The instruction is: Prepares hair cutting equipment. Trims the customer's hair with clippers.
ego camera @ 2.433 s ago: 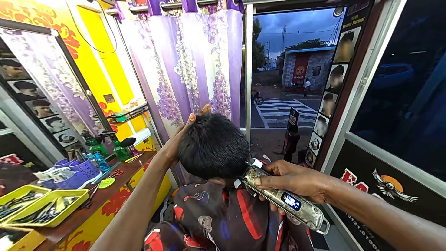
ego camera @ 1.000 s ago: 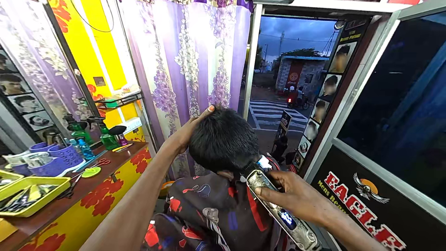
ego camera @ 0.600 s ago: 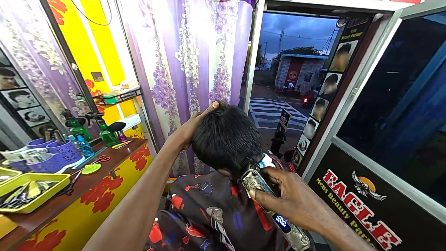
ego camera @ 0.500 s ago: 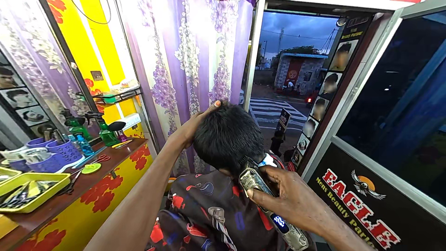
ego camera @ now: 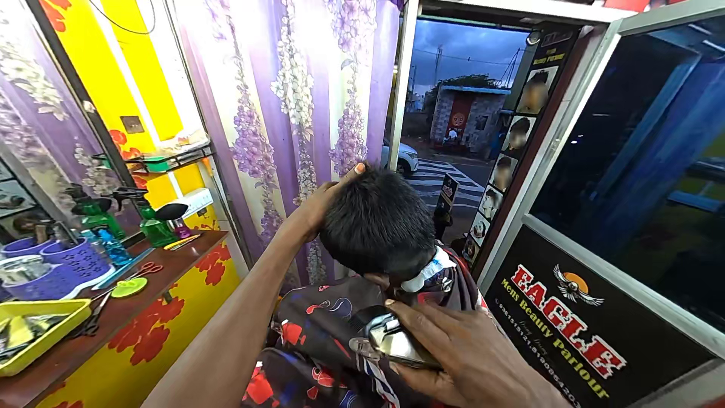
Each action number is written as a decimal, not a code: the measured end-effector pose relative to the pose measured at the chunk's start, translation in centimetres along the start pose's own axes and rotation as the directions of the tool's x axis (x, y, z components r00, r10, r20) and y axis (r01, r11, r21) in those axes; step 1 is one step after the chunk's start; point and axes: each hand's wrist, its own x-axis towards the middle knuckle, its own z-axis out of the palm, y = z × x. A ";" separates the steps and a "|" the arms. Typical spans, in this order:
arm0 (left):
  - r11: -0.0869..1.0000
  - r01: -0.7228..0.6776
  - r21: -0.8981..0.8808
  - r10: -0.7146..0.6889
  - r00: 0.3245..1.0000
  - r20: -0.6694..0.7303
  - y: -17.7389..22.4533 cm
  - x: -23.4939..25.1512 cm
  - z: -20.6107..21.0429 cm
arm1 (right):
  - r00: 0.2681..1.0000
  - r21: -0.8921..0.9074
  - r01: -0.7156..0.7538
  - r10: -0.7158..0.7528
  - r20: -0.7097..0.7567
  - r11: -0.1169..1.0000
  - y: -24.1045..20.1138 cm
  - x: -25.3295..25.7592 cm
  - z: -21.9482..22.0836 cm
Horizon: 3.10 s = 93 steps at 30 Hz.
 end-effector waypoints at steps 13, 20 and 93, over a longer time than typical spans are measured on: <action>0.738 -0.553 0.387 0.673 0.566 -0.476 -4.8 -16.7 9.0 | 0.793 0.830 -0.401 0.307 0.526 -0.388 -0.7 -3.3 -0.7; 0.825 -0.561 0.068 0.560 0.796 -0.230 -6.3 -18.9 12.1 | 0.869 0.808 -0.402 0.099 0.485 -0.431 -0.5 -4.2 0.2; 0.832 -0.554 -0.025 0.539 0.798 0.270 -4.8 -0.4 -2.1 | 0.595 0.018 -0.772 0.713 0.371 0.635 1.6 -0.7 -6.8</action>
